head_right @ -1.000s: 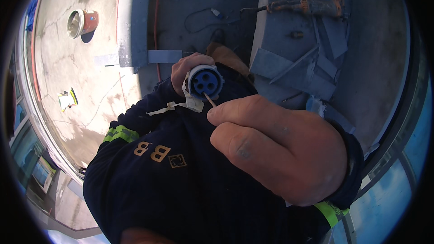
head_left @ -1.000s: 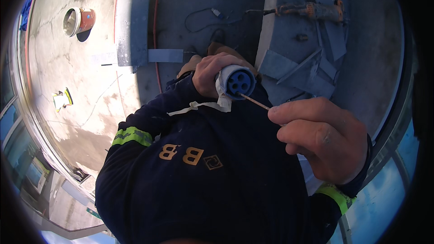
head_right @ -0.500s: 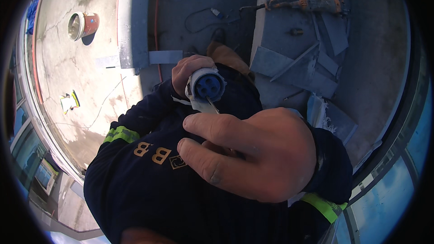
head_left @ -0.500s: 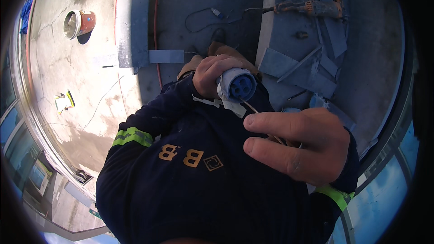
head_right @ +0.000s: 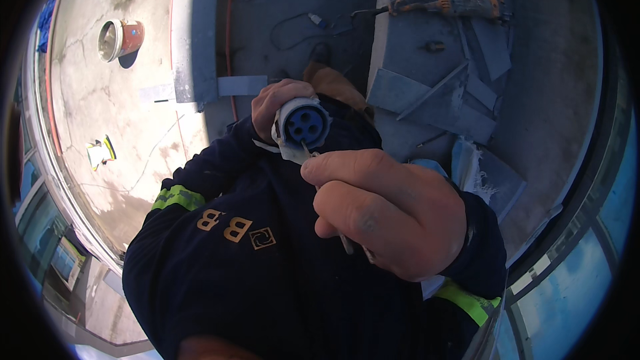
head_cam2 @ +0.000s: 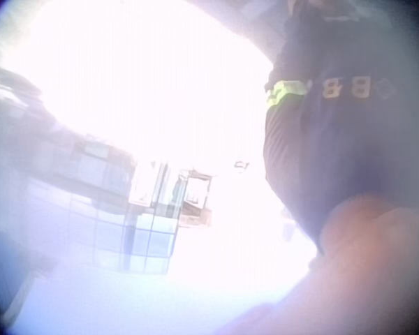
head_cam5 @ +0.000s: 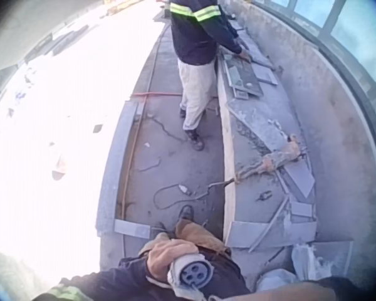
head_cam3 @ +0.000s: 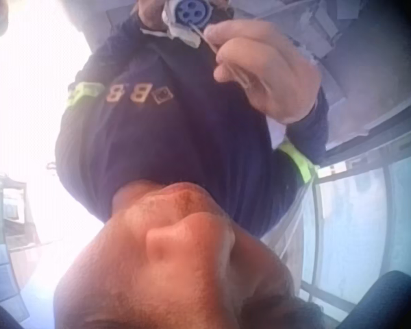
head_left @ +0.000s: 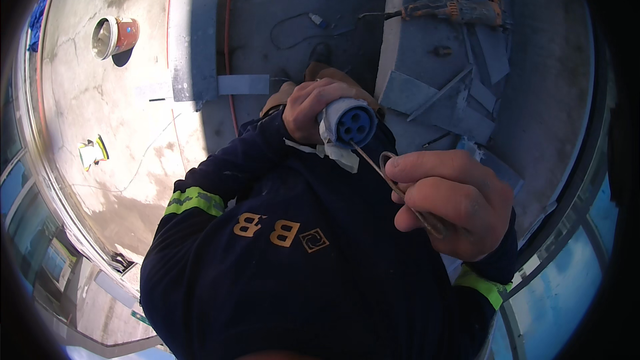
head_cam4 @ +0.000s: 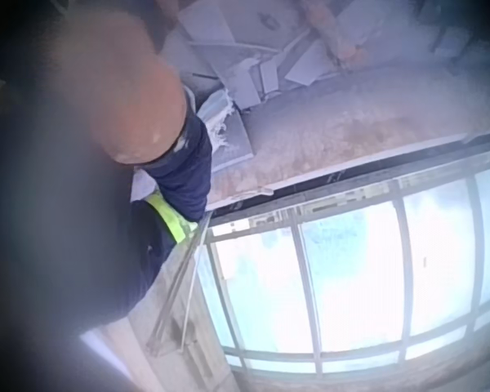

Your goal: The person assembles a blue electrical connector by hand, inserting wires into the terminals and tightening them with a screwdriver. The person then wraps the connector with white tape and continues to adjust the internal components.

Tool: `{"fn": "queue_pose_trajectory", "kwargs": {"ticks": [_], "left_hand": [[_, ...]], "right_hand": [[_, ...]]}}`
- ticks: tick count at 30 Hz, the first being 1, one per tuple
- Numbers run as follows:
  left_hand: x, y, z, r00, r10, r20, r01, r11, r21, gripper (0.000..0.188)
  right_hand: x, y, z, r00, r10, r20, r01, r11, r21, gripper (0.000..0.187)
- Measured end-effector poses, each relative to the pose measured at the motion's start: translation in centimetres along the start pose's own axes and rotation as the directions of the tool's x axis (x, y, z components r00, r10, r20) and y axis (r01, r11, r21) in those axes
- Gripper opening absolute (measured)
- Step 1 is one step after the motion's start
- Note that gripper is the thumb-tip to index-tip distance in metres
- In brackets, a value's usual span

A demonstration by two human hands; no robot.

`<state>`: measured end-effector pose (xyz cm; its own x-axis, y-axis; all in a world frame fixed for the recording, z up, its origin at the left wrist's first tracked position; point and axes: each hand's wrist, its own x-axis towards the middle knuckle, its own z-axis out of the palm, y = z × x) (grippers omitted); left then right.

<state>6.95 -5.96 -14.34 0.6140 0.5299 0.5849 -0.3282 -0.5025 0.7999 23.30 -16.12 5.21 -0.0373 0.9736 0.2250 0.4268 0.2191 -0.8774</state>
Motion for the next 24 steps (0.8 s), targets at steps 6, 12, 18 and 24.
{"fn": "queue_pose_trajectory", "kwargs": {"ticks": [6,12,18,24], "left_hand": [[0.3,0.2,0.1,0.999,0.044,-0.009,-0.044,0.999,0.007,0.045],[1.7,0.7,-0.5,0.99,-0.025,0.14,0.055,0.974,-0.221,0.054],[0.4,-0.4,-0.2,0.983,-0.034,0.178,0.091,0.941,-0.327,0.07],[1.2,0.2,-0.8,0.966,-0.008,0.258,0.096,0.939,-0.332,0.076]], "right_hand": [[-0.2,-0.5,-0.7,0.994,0.069,-0.089,-0.087,0.974,-0.209,0.03],[-0.3,-1.8,-1.3,0.994,0.103,-0.046,-0.109,0.984,-0.143,0.025],[-0.1,-4.0,-2.9,0.975,0.165,0.148,-0.113,0.945,-0.307,0.022],[0.2,-6.9,-5.7,0.961,0.276,-0.016,-0.27,0.922,-0.279,0.013]]}}
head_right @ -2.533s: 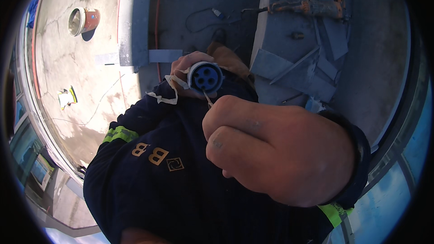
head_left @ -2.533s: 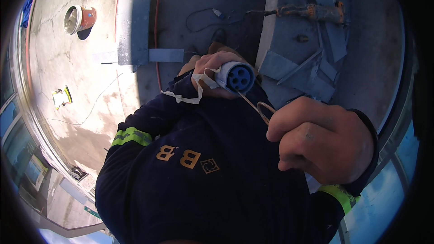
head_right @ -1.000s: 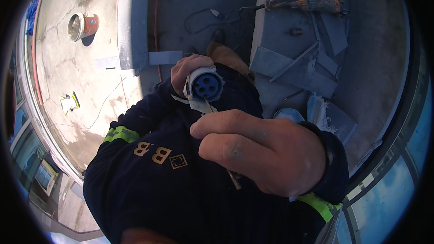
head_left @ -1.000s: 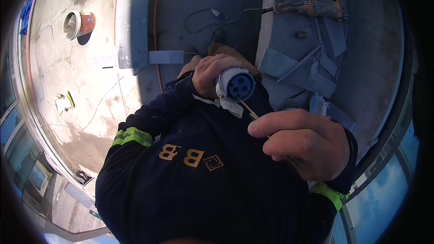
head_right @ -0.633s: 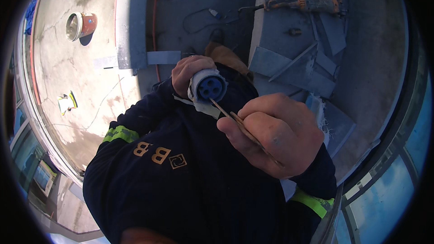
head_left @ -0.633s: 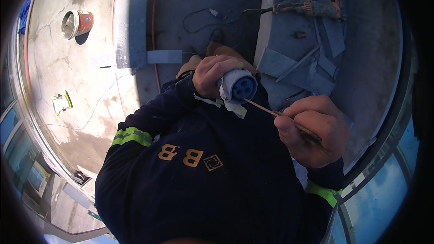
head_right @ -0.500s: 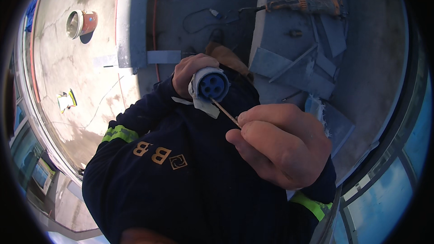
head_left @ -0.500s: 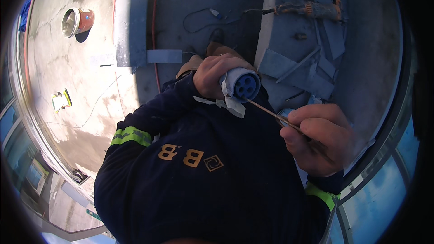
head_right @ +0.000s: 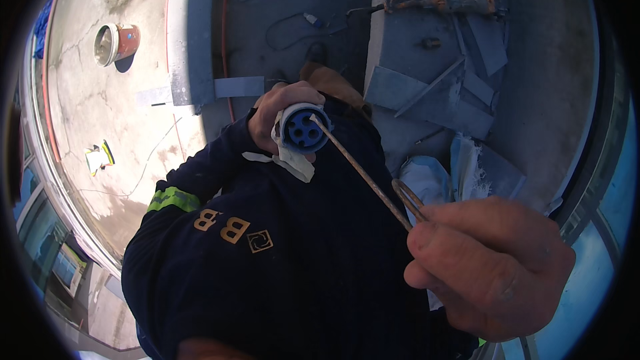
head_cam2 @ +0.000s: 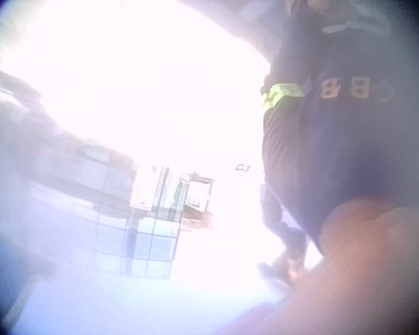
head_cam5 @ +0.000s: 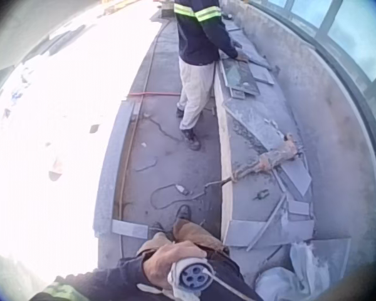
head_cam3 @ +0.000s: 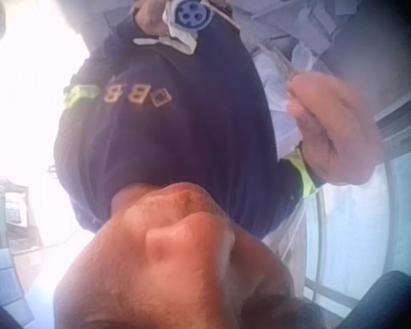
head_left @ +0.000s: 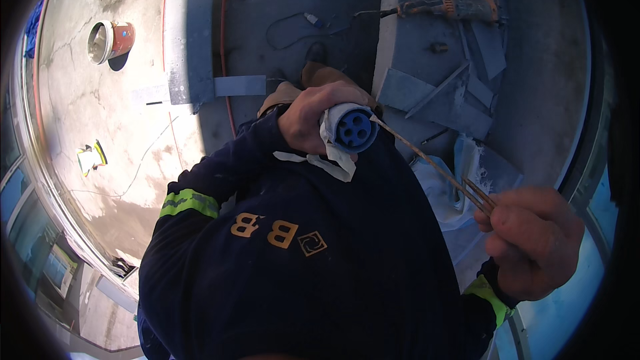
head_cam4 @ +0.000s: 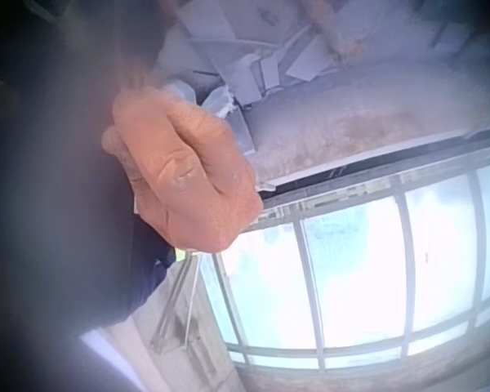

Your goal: The person assembles a blue electrical connector by hand, inserting wires into the terminals and tightening them with a screwdriver. The person then wraps the connector with white tape and continues to adjust the internal components.

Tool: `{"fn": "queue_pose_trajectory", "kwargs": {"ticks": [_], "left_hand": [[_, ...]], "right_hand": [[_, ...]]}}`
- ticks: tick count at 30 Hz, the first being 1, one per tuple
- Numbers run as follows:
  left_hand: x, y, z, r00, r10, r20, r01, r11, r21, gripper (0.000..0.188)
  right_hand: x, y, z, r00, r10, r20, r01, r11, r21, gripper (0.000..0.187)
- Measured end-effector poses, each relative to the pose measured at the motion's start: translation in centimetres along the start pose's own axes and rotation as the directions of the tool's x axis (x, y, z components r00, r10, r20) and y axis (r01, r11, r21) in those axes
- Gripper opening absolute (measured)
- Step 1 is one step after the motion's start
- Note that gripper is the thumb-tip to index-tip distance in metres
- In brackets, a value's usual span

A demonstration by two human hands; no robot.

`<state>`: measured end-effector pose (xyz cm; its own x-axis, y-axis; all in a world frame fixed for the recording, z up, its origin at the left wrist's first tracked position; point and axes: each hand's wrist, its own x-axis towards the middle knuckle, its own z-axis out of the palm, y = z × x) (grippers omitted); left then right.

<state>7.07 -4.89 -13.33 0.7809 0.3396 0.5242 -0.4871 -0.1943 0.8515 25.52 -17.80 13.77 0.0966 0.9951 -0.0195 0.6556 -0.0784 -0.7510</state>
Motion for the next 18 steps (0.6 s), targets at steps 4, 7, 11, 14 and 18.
{"fn": "queue_pose_trajectory", "kwargs": {"ticks": [4,7,11,14,18], "left_hand": [[-0.4,-0.1,0.2,1.0,-0.009,-0.028,0.009,1.0,-0.007,0.069],[-0.6,-0.1,0.1,0.999,-0.042,-0.024,0.041,0.999,-0.025,0.063],[-1.1,0.3,-0.3,0.994,-0.106,0.014,0.106,0.994,-0.001,0.064],[-1.1,0.4,-0.3,0.99,-0.133,0.056,0.134,0.991,-0.022,0.065],[-0.7,0.3,0.1,0.991,-0.124,0.055,0.126,0.991,-0.033,0.053]], "right_hand": [[1.1,0.5,0.4,0.99,-0.099,0.104,0.095,0.995,0.042,0.02],[1.9,0.8,1.4,0.984,-0.131,0.122,0.126,0.991,0.046,0.019],[2.9,2.3,2.0,0.958,-0.239,0.158,0.228,0.97,0.084,0.013],[3.6,2.5,1.3,0.925,-0.262,0.274,0.247,0.965,0.087,0.015],[5.2,0.5,0.8,0.879,-0.246,0.409,0.248,0.967,0.049,0.022]]}}
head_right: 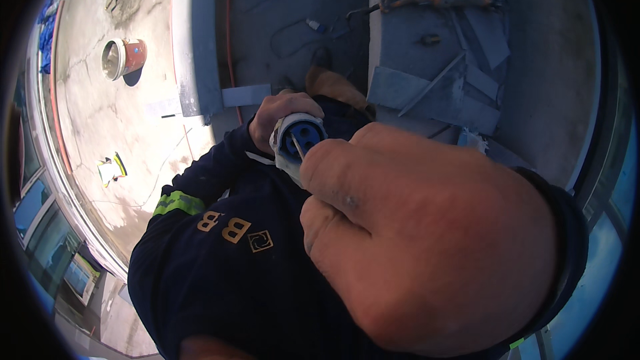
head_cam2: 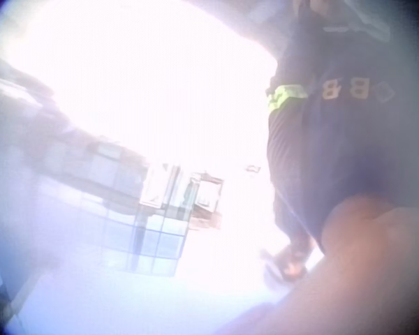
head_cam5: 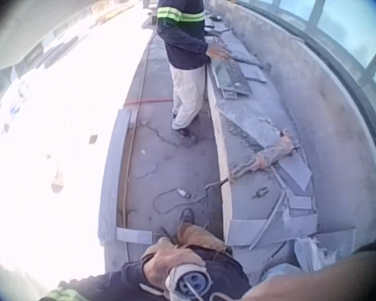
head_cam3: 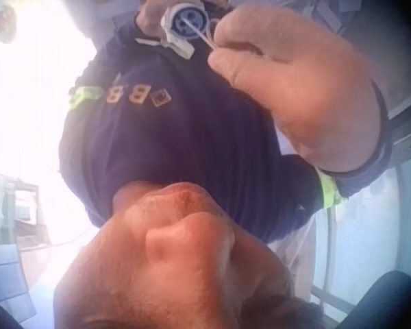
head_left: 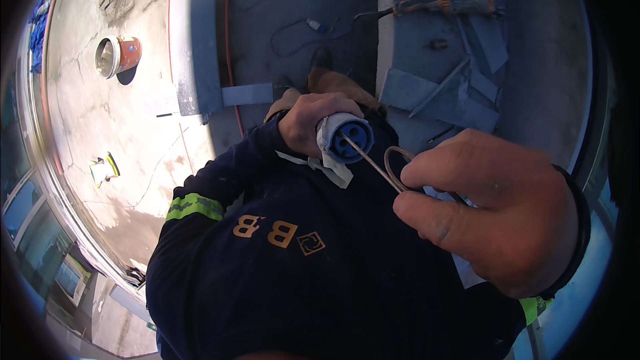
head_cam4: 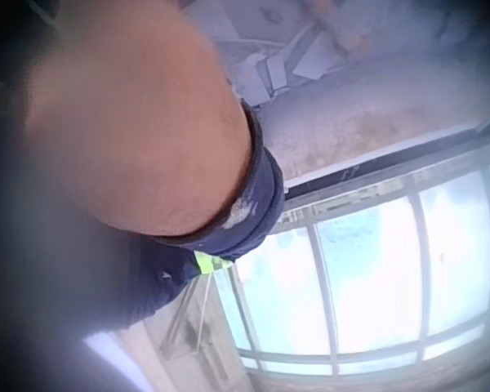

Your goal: The person assembles a blue electrical connector by hand, inserting wires into the terminals and tightening them with a screwdriver. The person then wraps the connector with white tape and continues to adjust the internal components.

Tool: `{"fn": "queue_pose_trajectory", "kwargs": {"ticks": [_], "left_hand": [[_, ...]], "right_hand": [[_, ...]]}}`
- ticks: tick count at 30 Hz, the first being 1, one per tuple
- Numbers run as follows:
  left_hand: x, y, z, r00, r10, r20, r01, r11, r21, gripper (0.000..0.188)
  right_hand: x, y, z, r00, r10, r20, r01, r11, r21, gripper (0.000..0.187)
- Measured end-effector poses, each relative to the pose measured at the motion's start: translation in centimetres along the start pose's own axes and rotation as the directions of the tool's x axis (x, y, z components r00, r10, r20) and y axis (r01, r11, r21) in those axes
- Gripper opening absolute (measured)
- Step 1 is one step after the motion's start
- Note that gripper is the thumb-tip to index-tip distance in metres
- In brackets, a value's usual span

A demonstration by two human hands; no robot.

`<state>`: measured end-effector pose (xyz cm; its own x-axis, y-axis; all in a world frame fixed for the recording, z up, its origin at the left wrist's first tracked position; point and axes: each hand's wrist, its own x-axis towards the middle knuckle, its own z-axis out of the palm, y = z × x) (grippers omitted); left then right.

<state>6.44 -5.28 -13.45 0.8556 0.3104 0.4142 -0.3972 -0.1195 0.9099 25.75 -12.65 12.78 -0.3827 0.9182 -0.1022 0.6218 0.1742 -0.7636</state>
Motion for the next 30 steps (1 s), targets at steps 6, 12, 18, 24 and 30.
{"fn": "queue_pose_trajectory", "kwargs": {"ticks": [6,12,18,24,30], "left_hand": [[0.2,0.2,-0.4,0.998,-0.002,0.058,0.003,1.0,-0.018,0.066],[0.4,0.1,-0.1,0.998,0.001,0.069,-0.001,1.0,-0.003,0.068],[0.6,0.7,-0.5,0.994,-0.042,0.099,0.042,0.999,0.004,0.064],[0.7,0.9,-0.4,0.986,-0.082,0.147,0.089,0.995,-0.042,0.063],[0.4,0.7,-0.4,0.995,-0.046,0.084,0.048,0.999,-0.026,0.063]], "right_hand": [[1.6,-0.9,-1.3,0.973,0.089,0.214,-0.073,0.994,-0.082,0.021],[3.0,-1.4,-1.6,0.962,0.168,0.217,-0.162,0.986,-0.045,0.017],[1.7,1.2,-0.8,0.99,-0.029,0.135,0.025,0.999,0.031,0.013],[4.1,-0.6,-2.2,0.94,0.215,0.265,-0.215,0.976,-0.031,0.011],[2.6,-0.2,-1.2,0.99,0.108,0.091,-0.109,0.994,0.005,0.014]]}}
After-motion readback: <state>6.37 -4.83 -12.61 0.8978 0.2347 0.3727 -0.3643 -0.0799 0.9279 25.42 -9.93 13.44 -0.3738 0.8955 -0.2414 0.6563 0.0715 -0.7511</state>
